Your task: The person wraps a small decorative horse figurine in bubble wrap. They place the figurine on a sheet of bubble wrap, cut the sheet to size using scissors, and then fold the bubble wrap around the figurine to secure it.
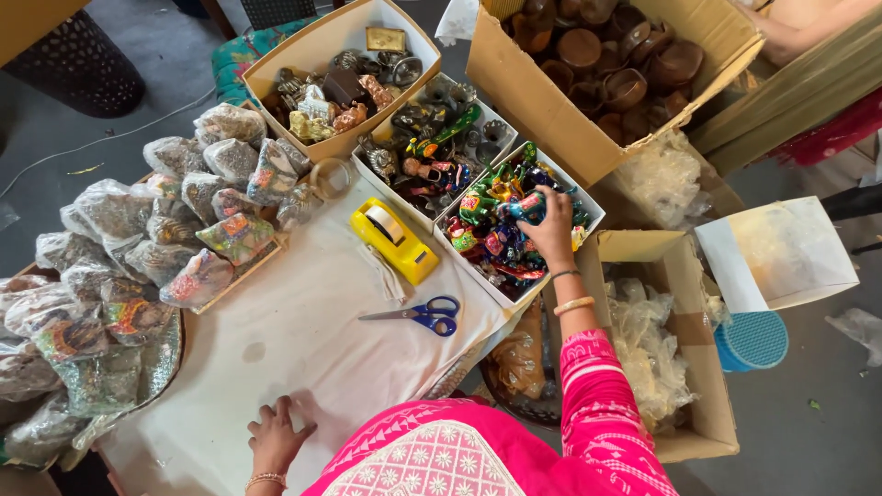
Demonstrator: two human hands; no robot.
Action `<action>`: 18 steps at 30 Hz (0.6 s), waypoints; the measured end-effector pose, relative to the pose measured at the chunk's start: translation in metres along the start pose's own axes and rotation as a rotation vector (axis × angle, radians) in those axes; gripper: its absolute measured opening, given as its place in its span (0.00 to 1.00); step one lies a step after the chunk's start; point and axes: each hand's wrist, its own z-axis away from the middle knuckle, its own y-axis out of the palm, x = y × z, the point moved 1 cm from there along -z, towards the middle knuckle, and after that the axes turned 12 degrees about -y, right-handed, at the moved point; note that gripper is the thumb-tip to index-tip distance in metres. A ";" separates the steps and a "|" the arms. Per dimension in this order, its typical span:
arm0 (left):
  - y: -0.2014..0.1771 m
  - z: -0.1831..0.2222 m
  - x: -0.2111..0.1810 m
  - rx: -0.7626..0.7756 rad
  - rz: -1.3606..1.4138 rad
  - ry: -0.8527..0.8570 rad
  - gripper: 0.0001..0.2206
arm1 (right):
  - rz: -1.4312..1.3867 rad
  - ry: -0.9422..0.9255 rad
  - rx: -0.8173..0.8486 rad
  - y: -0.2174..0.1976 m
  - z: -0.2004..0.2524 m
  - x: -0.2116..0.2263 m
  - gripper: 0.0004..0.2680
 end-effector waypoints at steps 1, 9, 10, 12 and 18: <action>0.000 0.000 0.000 0.000 -0.002 0.000 0.33 | -0.001 0.001 0.000 -0.005 0.004 0.001 0.30; -0.002 -0.004 0.000 0.032 0.044 -0.035 0.35 | -0.379 0.020 -0.318 -0.033 0.061 0.031 0.27; -0.003 -0.004 -0.002 0.032 0.044 -0.033 0.35 | -0.378 0.020 -0.320 -0.030 0.069 0.034 0.27; -0.004 -0.004 -0.001 0.041 0.029 -0.039 0.35 | -0.227 -0.035 -0.278 -0.023 0.087 0.043 0.27; -0.006 -0.007 -0.002 0.076 0.059 -0.049 0.36 | -0.208 0.062 -0.238 -0.002 0.103 0.052 0.27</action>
